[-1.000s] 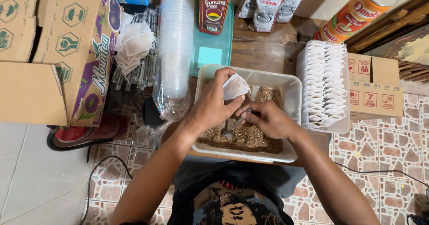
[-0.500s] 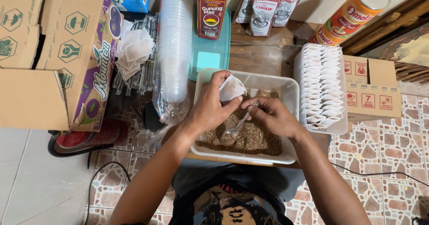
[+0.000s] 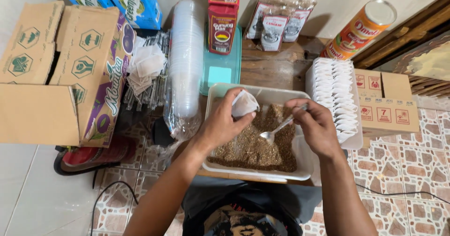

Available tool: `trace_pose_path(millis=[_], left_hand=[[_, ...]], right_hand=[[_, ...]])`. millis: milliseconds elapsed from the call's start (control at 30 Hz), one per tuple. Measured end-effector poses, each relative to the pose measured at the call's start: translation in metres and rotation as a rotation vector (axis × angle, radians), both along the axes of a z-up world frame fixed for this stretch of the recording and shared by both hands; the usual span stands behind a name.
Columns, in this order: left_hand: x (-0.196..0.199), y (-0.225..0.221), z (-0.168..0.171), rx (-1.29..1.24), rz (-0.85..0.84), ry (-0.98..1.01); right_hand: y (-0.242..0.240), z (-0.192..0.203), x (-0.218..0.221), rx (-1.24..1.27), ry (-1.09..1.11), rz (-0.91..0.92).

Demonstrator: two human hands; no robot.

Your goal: Filling individual tea filter bags with loose tea leaves using a small spoon from a large container.

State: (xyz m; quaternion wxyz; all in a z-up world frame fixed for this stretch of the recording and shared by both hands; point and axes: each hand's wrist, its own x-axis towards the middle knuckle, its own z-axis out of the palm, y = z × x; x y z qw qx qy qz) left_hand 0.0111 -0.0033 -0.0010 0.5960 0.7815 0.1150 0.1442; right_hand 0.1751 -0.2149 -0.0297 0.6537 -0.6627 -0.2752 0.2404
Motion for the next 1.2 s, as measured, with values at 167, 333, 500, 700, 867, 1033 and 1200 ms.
trace_pose_path(millis=[167, 333, 500, 700, 867, 1033, 1200], left_hand=[[-0.001, 0.000, -0.005, 0.085, -0.107, 0.081], [0.003, -0.002, -0.003, 0.110, -0.160, 0.103], [-0.002, -0.003, 0.000, 0.101, -0.171, 0.142], [-0.004, -0.002, 0.011, 0.104, -0.177, 0.173], [-0.001, 0.003, 0.010, 0.078, -0.183, 0.163], [-0.002, 0.004, 0.022, 0.084, -0.184, 0.157], [-0.005, 0.008, 0.037, -0.046, -0.249, 0.083]], right_hand=[[-0.005, 0.008, 0.010, 0.112, 0.056, -0.207], [0.005, 0.023, 0.016, 0.120, 0.001, -0.325], [0.019, 0.030, 0.020, 0.071, -0.066, -0.321], [0.028, 0.033, 0.014, 0.011, -0.170, -0.292], [0.030, 0.024, 0.015, -0.013, -0.210, -0.279], [0.036, 0.043, 0.001, -0.018, -0.250, -0.256], [0.035, 0.063, -0.012, -0.045, -0.478, -0.069]])
